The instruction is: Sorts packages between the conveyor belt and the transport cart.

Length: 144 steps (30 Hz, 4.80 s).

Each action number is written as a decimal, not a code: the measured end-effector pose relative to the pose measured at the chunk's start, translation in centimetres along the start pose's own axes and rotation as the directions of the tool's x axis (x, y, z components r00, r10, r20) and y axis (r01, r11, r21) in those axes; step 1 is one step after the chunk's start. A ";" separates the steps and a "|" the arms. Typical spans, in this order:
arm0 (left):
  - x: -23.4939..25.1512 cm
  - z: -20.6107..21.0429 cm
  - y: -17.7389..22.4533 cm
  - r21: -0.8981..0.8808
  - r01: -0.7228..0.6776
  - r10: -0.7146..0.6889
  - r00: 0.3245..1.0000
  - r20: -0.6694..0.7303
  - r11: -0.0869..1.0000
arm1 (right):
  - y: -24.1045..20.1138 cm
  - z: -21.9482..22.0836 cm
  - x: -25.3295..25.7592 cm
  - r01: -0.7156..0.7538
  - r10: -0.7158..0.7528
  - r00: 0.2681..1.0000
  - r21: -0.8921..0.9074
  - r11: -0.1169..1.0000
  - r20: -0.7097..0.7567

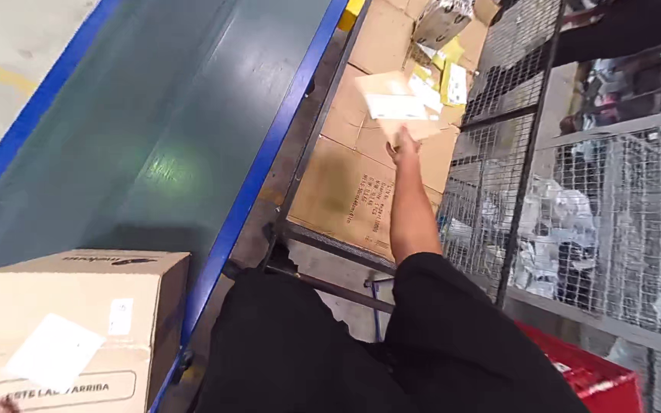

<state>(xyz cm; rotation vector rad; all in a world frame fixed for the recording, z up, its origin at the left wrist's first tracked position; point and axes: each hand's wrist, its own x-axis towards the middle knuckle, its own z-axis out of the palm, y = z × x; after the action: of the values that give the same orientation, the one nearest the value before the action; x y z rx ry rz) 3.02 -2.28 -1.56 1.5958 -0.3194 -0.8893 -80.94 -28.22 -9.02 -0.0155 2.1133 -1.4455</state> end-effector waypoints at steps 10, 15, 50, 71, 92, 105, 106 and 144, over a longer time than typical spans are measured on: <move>3.0 18.5 0.3 0.168 -0.103 0.027 0.914 0.404 0.980 | 11.4 14.0 -33.2 0.406 -0.258 0.416 0.076 0.911 0.872; -1.3 36.7 0.8 0.330 -0.252 -0.054 0.716 0.696 0.910 | 12.1 3.7 -30.0 -0.020 0.026 0.618 -0.018 1.000 0.786; 4.0 3.3 -3.0 0.839 0.437 0.012 0.885 -0.466 0.325 | 6.8 38.5 -35.4 0.982 -0.055 -0.009 0.019 0.189 0.998; 6.4 5.0 -5.5 0.704 0.096 0.001 0.991 -0.137 0.703 | 22.6 29.5 -54.8 0.322 0.366 -0.225 -0.286 0.902 0.903; 7.7 -6.0 -1.5 0.707 -0.002 -0.143 0.979 0.146 0.707 | 28.5 15.8 -62.1 0.271 0.394 -0.118 -0.352 0.896 0.911; 15.6 -15.2 -2.2 0.724 0.245 -0.139 0.969 -0.205 0.644 | 29.7 26.4 -75.3 0.556 0.402 0.149 -0.413 0.721 0.903; 14.4 -14.2 -2.1 0.701 0.230 -0.161 0.973 -0.165 0.675 | 29.9 25.9 -74.0 0.532 0.387 0.155 -0.407 0.743 0.909; 2.9 18.7 -1.6 0.472 -0.142 -0.068 0.914 0.400 0.870 | -0.9 -4.0 0.4 0.168 -0.240 0.946 0.305 0.938 0.217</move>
<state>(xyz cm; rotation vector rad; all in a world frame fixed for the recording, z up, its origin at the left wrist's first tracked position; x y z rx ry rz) -8.44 -17.32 -3.80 1.8484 -0.9357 -1.1738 -83.39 -25.38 -7.41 -0.3032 1.7262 -1.7573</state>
